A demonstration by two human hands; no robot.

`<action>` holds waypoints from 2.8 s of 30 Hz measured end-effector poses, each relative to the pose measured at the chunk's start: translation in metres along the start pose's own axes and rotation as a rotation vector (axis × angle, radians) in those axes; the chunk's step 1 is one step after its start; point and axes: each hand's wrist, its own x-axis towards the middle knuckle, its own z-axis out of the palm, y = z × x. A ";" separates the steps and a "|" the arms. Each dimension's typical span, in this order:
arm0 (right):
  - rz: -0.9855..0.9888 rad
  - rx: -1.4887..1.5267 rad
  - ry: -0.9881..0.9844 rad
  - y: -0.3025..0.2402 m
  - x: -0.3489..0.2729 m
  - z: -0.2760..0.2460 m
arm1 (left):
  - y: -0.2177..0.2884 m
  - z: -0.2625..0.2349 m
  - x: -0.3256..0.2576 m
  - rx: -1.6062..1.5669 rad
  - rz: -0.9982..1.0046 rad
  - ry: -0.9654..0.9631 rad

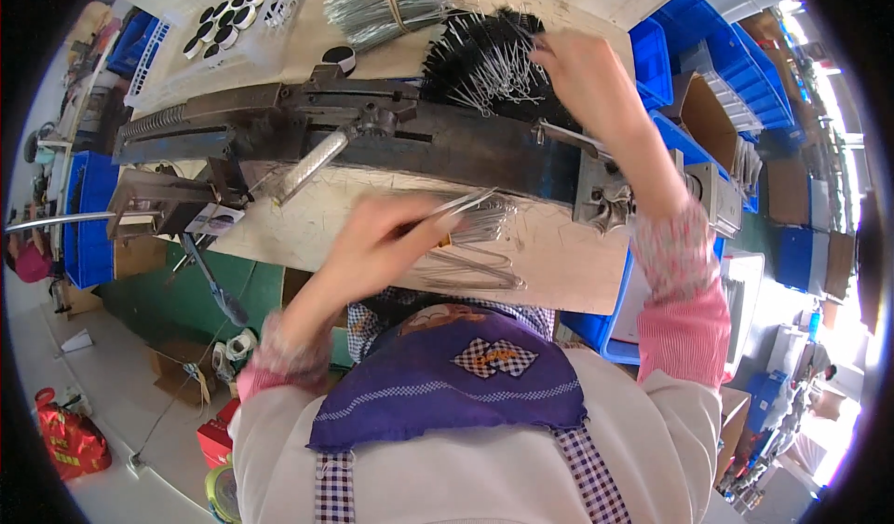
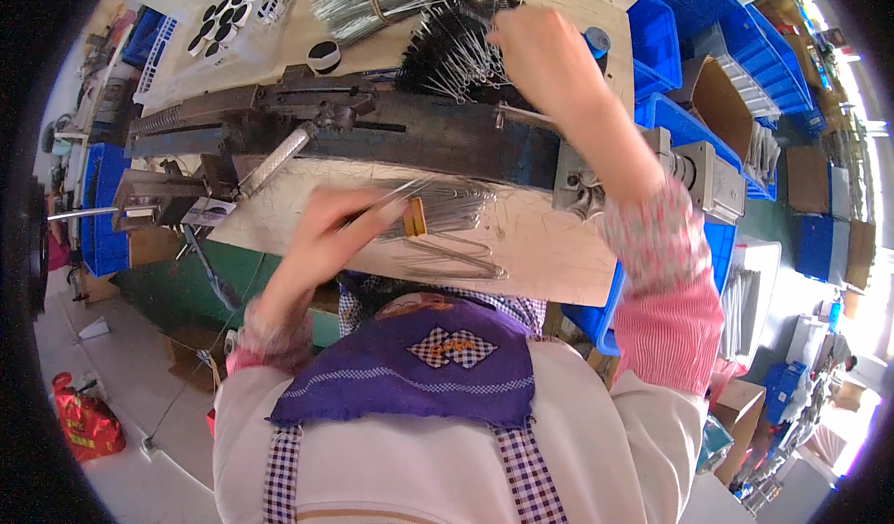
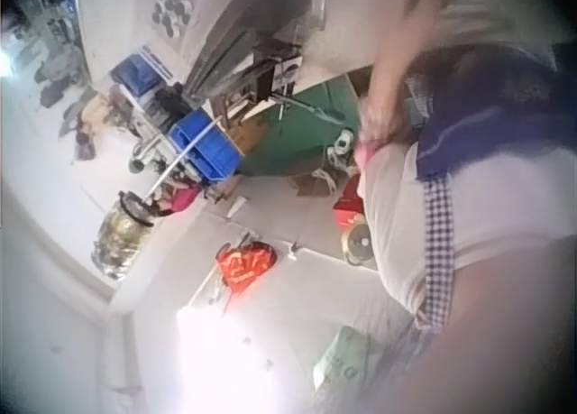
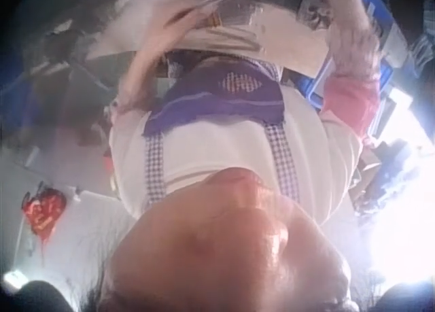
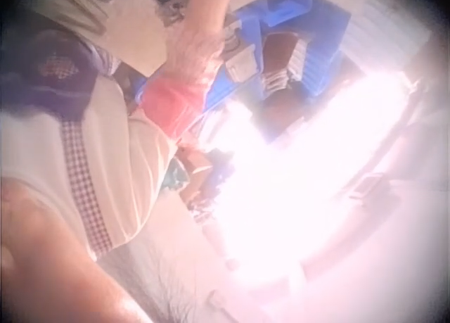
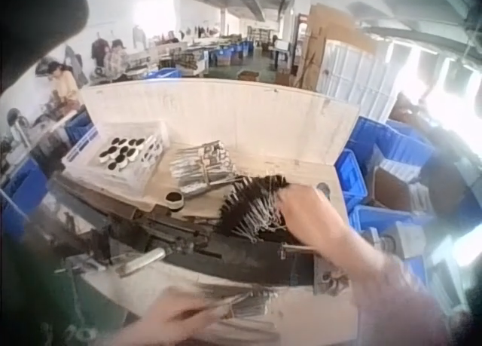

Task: The person is manually inserting metal pins into a component base using a fixture on a manufacturing line.

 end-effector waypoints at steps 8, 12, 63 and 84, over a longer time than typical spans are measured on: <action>-0.434 0.225 -0.105 -0.024 -0.032 -0.022 | -0.016 0.020 0.102 0.150 -0.057 -0.048; -0.428 0.219 -0.016 -0.043 -0.033 0.000 | -0.003 -0.001 0.075 0.966 0.433 0.267; 0.259 0.312 0.120 -0.048 -0.093 -0.068 | -0.020 0.063 0.071 -1.063 -0.353 0.255; 0.233 0.901 -0.709 -0.029 0.004 -0.003 | -0.010 0.068 0.078 -1.251 -0.225 0.191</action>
